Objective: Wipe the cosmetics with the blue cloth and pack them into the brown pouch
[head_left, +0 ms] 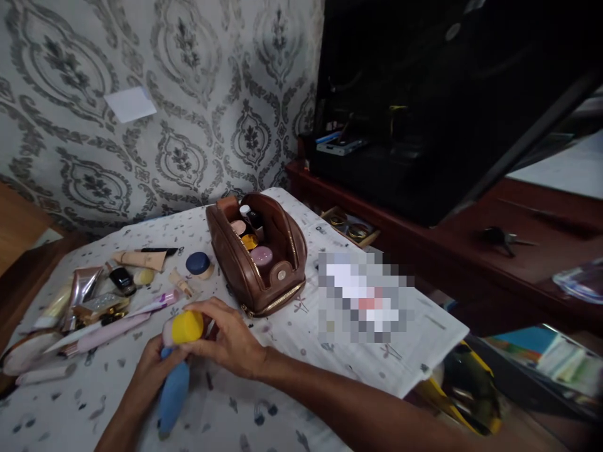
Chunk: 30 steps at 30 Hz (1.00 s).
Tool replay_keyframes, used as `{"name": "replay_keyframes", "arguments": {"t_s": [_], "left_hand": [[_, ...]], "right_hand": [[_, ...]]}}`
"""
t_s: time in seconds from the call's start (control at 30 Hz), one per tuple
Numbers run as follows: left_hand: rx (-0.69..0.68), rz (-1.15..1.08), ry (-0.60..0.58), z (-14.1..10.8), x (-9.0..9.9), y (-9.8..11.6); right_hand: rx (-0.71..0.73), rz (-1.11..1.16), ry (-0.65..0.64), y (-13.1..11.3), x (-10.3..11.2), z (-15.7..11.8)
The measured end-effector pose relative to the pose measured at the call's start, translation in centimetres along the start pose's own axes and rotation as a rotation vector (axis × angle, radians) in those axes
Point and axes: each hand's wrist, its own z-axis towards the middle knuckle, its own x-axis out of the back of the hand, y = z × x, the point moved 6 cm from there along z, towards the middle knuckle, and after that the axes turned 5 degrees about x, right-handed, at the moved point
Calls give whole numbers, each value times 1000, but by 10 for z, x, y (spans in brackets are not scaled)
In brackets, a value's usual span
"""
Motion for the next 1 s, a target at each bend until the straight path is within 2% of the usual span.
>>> {"name": "replay_keyframes", "arguments": {"t_s": [0.1, 0.2, 0.27, 0.43, 0.53, 0.6, 0.7, 0.77, 0.87, 0.93, 1.0], "left_hand": [[56, -88, 3, -4, -5, -1], [57, -231, 107, -13, -6, 3], [37, -308, 132, -19, -7, 9], [-67, -383, -15, -23, -17, 32], [-91, -394, -26, -21, -20, 37], [-87, -424, 25, -21, -22, 36], [-88, -341, 200, -23, -27, 34], [-172, -152, 194, -27, -42, 46], [-415, 113, 1, -35, -82, 80], [-547, 223, -98, -42, -107, 104], [-604, 341, -166, -44, -129, 122]], "right_hand": [[81, -117, 17, -4, 3, 0], [132, -193, 12, -9, 3, -1], [145, -244, 1, -11, 4, -1], [123, -336, -23, -14, 7, 0], [101, -344, 16, -17, 11, 2], [100, -335, 44, -21, 13, 4], [156, -289, 91, -35, 17, 7], [211, -273, 105, -51, 20, 10], [282, -268, 116, -81, 34, 16], [320, -250, 158, -101, 53, 21], [315, -225, 220, -114, 76, 28]]}}
